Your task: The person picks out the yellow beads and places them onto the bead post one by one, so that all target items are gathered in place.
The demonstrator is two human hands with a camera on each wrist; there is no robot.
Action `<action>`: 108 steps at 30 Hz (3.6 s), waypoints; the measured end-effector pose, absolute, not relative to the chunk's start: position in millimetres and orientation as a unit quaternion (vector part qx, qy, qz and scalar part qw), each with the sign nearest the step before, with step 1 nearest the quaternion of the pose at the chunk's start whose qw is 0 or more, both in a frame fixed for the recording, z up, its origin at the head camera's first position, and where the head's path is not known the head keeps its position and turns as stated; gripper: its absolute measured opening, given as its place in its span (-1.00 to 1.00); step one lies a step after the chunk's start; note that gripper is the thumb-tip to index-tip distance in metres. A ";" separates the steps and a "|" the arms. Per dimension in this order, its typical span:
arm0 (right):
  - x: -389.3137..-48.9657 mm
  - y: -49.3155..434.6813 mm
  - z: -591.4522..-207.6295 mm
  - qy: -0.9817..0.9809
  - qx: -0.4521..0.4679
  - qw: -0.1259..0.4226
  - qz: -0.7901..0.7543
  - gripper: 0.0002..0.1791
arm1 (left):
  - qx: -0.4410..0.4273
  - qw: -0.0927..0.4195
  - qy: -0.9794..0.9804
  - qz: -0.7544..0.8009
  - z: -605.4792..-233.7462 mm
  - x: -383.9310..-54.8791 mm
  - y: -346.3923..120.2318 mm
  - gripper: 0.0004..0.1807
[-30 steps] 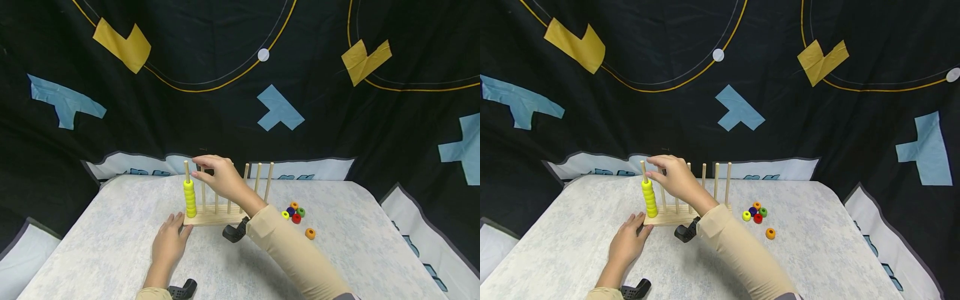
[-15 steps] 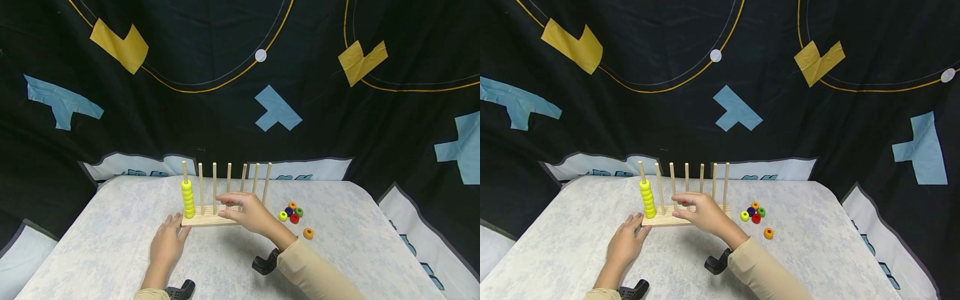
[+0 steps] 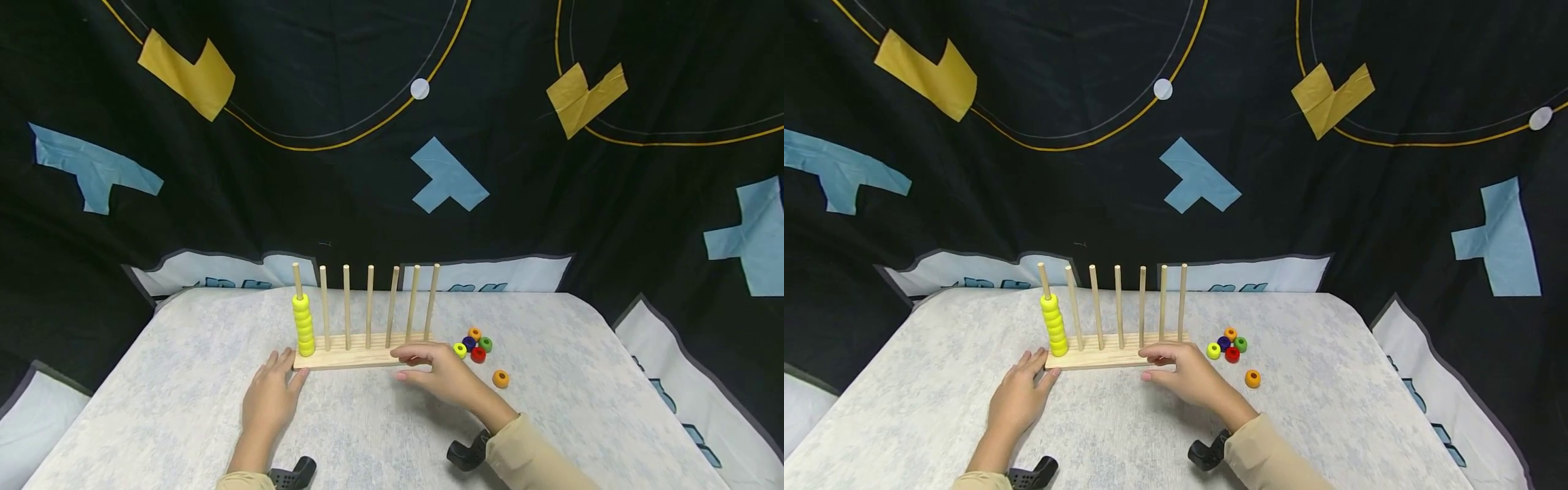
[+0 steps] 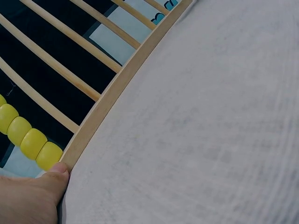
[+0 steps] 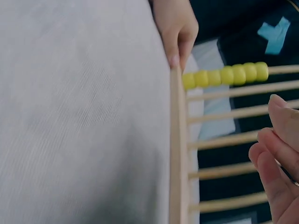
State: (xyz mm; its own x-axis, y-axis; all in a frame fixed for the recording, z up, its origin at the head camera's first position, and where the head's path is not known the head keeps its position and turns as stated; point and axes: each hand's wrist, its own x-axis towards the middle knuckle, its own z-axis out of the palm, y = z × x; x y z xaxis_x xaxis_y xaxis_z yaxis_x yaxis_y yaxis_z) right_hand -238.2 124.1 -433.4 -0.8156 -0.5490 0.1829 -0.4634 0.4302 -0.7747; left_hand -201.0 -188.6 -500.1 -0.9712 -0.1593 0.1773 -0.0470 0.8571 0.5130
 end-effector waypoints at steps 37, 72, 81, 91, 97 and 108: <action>-274.1 206.4 -480.3 0.931 -0.140 -0.056 -0.332 -0.55 | 0.056 0.106 -0.958 -0.260 -501.1 -202.1 -188.7 -0.34; -273.0 191.5 -479.9 0.943 -0.136 -0.047 -0.300 -0.62 | 0.055 0.112 -0.958 -0.259 -502.9 -202.7 -189.0 -0.35; -273.9 193.3 -483.2 0.948 -0.133 -0.031 -0.289 -0.66 | 0.053 0.108 -0.957 -0.265 -502.3 -202.3 -189.3 -0.35; -269.2 193.8 -482.5 0.943 -0.141 -0.032 -0.300 -0.66 | 0.061 0.107 -0.956 -0.265 -502.4 -203.0 -187.9 -0.35; -264.3 190.6 -479.7 0.928 -0.140 -0.046 -0.344 -0.64 | 0.058 0.108 -0.957 -0.262 -502.9 -203.7 -188.6 -0.35; -247.9 170.2 -464.4 0.896 -0.192 -0.042 -0.398 -0.65 | 0.053 0.118 -0.956 -0.263 -504.5 -202.9 -189.1 -0.35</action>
